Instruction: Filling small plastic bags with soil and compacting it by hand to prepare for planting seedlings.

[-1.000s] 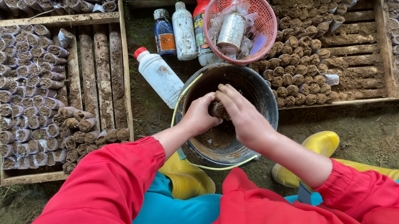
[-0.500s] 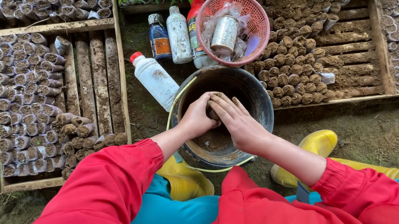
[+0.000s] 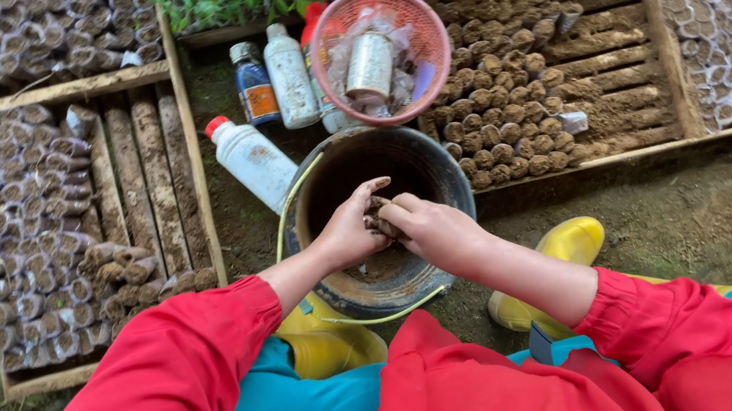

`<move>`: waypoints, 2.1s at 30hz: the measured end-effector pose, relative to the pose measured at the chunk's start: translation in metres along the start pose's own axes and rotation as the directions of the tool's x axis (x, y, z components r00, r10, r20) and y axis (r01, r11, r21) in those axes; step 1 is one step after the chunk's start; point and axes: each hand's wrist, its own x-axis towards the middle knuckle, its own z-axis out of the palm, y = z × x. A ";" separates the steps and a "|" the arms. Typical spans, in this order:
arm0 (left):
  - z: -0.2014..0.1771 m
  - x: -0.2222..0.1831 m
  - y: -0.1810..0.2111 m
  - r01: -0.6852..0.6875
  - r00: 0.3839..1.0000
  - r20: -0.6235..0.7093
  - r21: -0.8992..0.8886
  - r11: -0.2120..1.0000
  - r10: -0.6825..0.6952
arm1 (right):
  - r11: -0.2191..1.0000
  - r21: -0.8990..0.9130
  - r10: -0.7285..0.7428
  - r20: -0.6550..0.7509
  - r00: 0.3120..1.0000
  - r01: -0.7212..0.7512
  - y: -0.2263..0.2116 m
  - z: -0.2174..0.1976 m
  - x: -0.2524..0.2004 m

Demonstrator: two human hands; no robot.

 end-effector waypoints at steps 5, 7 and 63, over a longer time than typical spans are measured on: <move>0.023 0.002 0.007 0.002 0.998 0.052 0.399 0.917 -0.025 | 0.999 -0.013 0.032 0.096 0.995 -0.031 0.011 -0.048 -0.020; 0.036 0.005 0.014 0.015 0.996 0.070 0.529 0.848 -0.061 | 0.997 -0.061 0.059 0.127 0.990 -0.052 0.030 -0.065 -0.035; 0.186 0.129 0.012 0.302 0.916 -0.056 0.748 0.591 -0.397 | 0.481 0.128 0.638 0.628 0.446 -0.868 0.412 -0.056 -0.124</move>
